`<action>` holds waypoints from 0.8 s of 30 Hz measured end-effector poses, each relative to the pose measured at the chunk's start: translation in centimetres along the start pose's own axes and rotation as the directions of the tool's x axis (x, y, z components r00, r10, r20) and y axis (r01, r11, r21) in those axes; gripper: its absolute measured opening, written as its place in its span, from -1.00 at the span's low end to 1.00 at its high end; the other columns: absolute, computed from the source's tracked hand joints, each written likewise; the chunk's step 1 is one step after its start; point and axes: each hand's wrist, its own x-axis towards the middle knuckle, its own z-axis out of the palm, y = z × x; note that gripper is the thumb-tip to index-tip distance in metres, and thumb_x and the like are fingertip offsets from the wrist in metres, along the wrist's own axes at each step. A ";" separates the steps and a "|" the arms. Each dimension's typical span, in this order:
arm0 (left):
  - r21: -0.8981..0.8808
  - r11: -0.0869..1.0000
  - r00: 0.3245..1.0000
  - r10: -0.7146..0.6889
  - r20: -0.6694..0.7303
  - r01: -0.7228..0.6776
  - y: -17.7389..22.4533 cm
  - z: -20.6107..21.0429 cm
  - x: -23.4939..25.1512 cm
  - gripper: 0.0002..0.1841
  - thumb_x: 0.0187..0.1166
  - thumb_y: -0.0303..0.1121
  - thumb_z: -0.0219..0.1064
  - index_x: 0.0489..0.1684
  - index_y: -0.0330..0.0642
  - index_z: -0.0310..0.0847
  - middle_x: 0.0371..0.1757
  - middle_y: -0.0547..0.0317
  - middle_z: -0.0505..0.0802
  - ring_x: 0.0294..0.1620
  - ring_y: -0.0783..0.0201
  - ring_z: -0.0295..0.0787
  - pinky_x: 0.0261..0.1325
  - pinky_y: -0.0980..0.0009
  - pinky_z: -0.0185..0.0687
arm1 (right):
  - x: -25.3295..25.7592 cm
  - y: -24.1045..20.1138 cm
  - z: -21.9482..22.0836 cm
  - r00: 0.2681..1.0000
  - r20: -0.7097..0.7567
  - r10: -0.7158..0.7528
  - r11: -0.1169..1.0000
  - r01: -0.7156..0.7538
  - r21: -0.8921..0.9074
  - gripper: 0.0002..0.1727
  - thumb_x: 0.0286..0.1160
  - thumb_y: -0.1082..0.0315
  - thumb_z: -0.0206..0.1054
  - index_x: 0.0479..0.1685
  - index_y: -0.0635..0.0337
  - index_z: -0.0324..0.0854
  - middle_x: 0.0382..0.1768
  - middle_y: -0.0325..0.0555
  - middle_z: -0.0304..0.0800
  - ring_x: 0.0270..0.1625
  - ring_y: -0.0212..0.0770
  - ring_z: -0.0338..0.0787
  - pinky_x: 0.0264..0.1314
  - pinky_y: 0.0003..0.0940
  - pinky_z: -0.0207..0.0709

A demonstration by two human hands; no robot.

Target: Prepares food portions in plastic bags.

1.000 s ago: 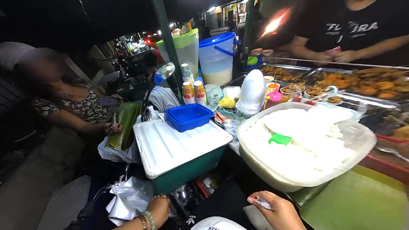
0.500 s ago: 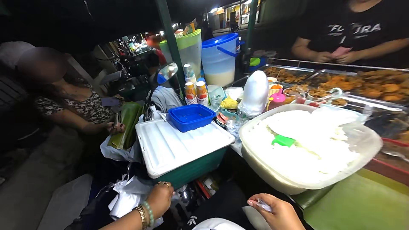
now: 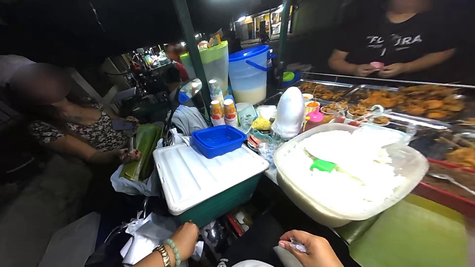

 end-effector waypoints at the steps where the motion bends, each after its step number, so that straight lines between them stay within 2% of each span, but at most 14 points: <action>1: -0.009 1.000 1.000 0.007 0.006 -0.007 0.0 0.1 0.1 -0.76 0.64 -0.49 0.26 0.03 -0.53 0.73 0.14 -0.44 0.80 0.29 -0.34 0.71 0.42 -0.22 0.51 | 0.0 0.0 0.0 1.000 -0.002 -0.004 1.000 0.004 -0.003 -0.79 0.46 0.33 0.49 -0.17 0.34 0.88 -0.25 0.13 0.93 -0.18 0.01 0.92 0.02 -0.05 0.74; 4: -0.025 1.000 1.000 -0.019 0.022 0.019 -0.2 0.5 0.2 -0.73 0.64 -0.41 0.31 -0.01 -0.54 0.74 0.15 -0.47 0.79 0.31 -0.36 0.70 0.43 -0.25 0.49 | -0.1 0.1 0.2 1.000 -0.008 -0.017 1.000 0.017 -0.002 -0.80 0.44 0.34 0.50 -0.19 0.34 0.87 -0.25 0.14 0.93 -0.17 0.04 0.92 0.03 -0.01 0.75; 11: -0.067 0.997 0.999 -0.044 -0.019 0.043 0.6 1.0 -0.3 -0.65 0.68 -0.26 0.22 -0.01 -0.45 0.74 0.11 -0.39 0.81 0.27 -0.30 0.73 0.34 -0.24 0.53 | -0.3 0.5 0.5 1.000 0.031 -0.004 1.000 0.004 0.017 -0.79 0.46 0.32 0.49 -0.18 0.33 0.88 -0.25 0.13 0.93 -0.18 0.01 0.92 0.02 -0.05 0.75; 18: -0.106 0.994 1.000 0.007 -0.017 -0.008 0.8 1.0 -0.3 -0.73 0.67 -0.41 0.21 -0.07 -0.48 0.75 -0.01 -0.38 0.84 0.15 -0.29 0.79 0.26 -0.23 0.58 | -0.3 0.4 0.6 0.998 0.054 -0.012 1.000 0.011 0.010 -0.79 0.48 0.32 0.48 -0.19 0.34 0.87 -0.26 0.14 0.93 -0.18 0.00 0.92 0.01 -0.06 0.75; 20: -0.105 0.994 1.000 0.025 -0.014 -0.027 0.6 1.1 -0.2 -0.72 0.69 -0.36 0.26 -0.05 -0.48 0.75 0.00 -0.38 0.84 0.16 -0.30 0.78 0.29 -0.24 0.57 | -0.2 0.4 0.7 0.998 0.067 -0.012 1.000 0.011 0.006 -0.78 0.48 0.31 0.47 -0.18 0.34 0.87 -0.26 0.14 0.93 -0.18 0.01 0.92 0.00 -0.06 0.75; 24: -0.022 0.994 0.988 0.108 -0.109 -0.111 0.8 1.4 -0.4 -0.68 0.75 -0.33 0.19 0.07 -0.41 0.77 0.22 -0.35 0.79 0.41 -0.29 0.65 0.55 -0.20 0.39 | -0.3 0.5 0.8 0.997 0.076 -0.013 1.000 0.012 0.009 -0.78 0.49 0.31 0.47 -0.18 0.33 0.88 -0.26 0.14 0.93 -0.18 0.01 0.92 0.01 -0.05 0.74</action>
